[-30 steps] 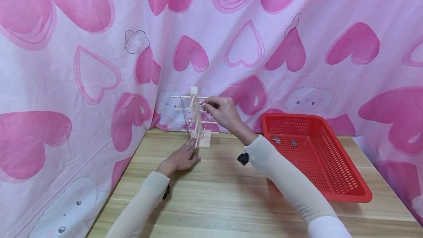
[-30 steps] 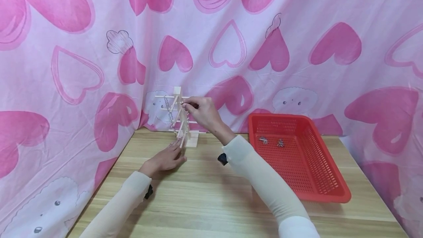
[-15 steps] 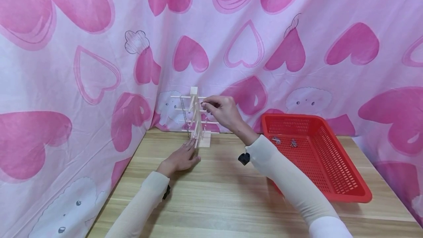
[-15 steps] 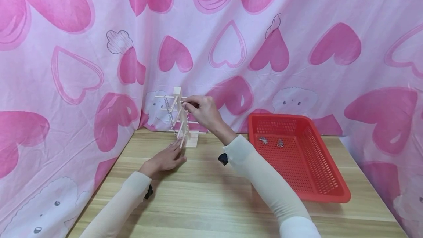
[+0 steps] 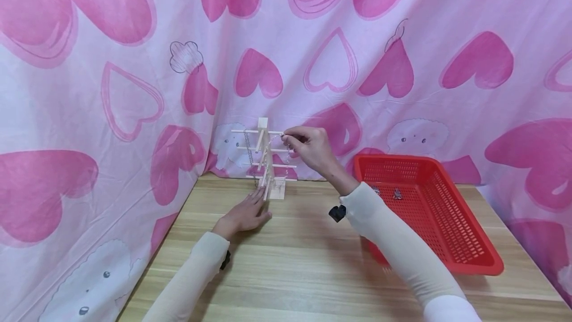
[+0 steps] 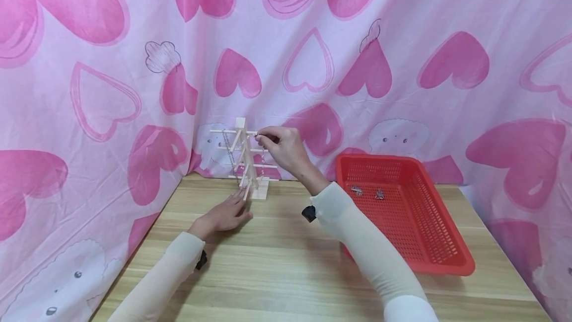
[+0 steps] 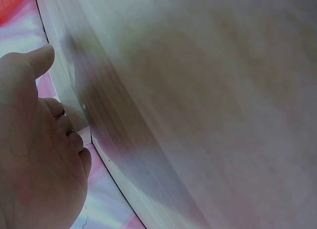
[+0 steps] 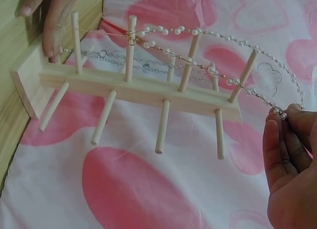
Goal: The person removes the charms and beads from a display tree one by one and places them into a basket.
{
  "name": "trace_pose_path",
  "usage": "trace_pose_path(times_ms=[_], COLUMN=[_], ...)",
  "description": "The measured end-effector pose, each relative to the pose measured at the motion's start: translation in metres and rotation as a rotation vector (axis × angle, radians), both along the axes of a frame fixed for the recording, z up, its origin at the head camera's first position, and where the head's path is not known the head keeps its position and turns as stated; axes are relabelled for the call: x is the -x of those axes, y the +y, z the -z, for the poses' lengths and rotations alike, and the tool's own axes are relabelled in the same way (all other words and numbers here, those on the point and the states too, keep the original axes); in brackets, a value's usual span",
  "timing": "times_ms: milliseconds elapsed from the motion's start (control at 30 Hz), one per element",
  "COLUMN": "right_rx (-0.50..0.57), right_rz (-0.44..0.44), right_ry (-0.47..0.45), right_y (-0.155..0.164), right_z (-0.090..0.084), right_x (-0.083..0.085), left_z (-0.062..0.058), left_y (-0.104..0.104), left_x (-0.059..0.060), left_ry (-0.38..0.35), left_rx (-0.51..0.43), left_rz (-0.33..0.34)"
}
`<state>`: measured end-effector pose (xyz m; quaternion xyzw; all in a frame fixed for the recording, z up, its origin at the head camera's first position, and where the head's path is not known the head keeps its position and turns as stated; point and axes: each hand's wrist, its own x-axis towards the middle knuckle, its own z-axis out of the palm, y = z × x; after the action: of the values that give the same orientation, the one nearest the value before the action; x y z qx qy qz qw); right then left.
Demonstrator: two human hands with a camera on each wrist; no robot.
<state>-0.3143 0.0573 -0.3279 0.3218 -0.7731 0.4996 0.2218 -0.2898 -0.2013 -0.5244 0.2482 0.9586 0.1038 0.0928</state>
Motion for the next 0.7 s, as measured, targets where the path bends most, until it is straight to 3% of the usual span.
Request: trace_pose_path(times_ms=[267, 700], right_rx=[0.039, 0.087], right_rz=[0.036, 0.070], right_ry=[0.045, 0.010], right_y=[0.018, 0.052], right_z=[-0.005, -0.013], right_x=[0.003, 0.005], left_z=[-0.001, -0.003], left_y=[0.001, -0.001], left_x=[0.001, -0.001], left_ry=[0.000, -0.001], left_rx=[0.021, -0.012], left_rz=[-0.002, 0.008])
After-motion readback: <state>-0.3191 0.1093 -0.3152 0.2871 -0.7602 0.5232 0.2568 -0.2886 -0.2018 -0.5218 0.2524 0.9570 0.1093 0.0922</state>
